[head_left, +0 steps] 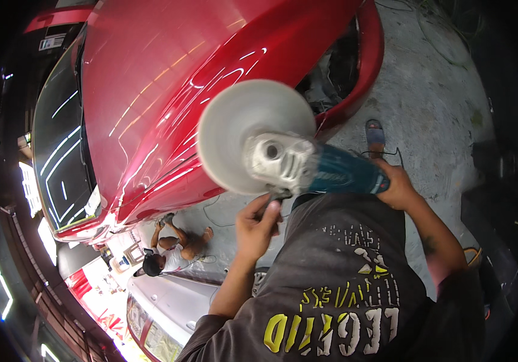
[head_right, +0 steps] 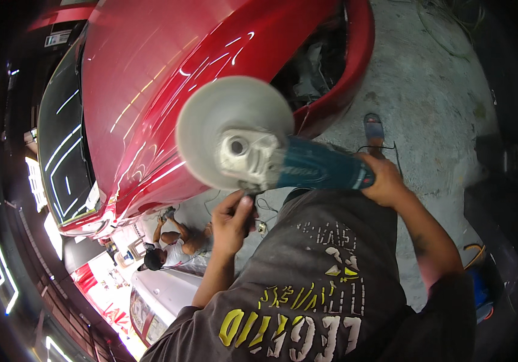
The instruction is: The person uses a teal electric polisher with a white pad to polish the hood of a red car. They move the tool in circular motions across the surface. Another person is visible in the background working on a white car.
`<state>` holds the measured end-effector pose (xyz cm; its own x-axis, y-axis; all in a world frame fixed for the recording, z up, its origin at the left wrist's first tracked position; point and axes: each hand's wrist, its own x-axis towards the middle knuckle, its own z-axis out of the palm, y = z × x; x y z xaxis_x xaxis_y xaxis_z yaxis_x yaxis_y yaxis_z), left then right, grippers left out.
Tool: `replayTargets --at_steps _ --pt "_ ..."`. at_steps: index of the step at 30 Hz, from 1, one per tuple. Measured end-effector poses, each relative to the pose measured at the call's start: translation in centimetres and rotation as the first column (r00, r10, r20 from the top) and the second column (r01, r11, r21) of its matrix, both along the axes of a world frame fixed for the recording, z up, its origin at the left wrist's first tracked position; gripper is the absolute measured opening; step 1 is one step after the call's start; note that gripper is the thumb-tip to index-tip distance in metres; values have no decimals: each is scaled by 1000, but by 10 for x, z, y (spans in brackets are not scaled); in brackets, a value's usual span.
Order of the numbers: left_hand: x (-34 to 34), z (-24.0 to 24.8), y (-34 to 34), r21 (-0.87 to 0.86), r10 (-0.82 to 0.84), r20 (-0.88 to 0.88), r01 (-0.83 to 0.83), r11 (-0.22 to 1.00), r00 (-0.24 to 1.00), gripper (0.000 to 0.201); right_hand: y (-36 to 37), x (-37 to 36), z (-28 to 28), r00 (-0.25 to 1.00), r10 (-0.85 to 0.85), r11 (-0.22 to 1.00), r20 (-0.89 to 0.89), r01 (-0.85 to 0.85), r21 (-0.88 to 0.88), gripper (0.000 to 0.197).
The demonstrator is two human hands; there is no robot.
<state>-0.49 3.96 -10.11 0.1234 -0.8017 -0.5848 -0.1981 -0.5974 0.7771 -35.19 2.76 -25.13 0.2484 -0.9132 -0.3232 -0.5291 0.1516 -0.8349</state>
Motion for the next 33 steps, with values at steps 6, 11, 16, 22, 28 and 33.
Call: replayTargets --at_steps 6,11,16,22,28,33 --pt "57 22 9 -89 4 -7 -5 996 1000 30 -25 41 39 994 104 995 -16 -104 -9 65" --pt "-7 9 -16 -75 -33 8 34 997 999 28 -35 -4 22 998 -16 997 65 21 -74 63" --pt "-115 9 -89 -42 -136 -57 134 990 989 34 -59 -95 -1 986 -163 987 -24 163 -14 61" --pt "-219 6 -172 -13 -216 -14 216 976 976 36 -117 -186 -41 986 -161 986 44 159 54 48" --pt "-299 1 -240 -13 -246 117 249 968 962 35 -172 -249 -88 980 -166 984 109 158 75 53" --pt "-291 3 -198 18 -176 149 176 984 973 31 -170 -247 -95 990 -13 995 140 0 95 60"
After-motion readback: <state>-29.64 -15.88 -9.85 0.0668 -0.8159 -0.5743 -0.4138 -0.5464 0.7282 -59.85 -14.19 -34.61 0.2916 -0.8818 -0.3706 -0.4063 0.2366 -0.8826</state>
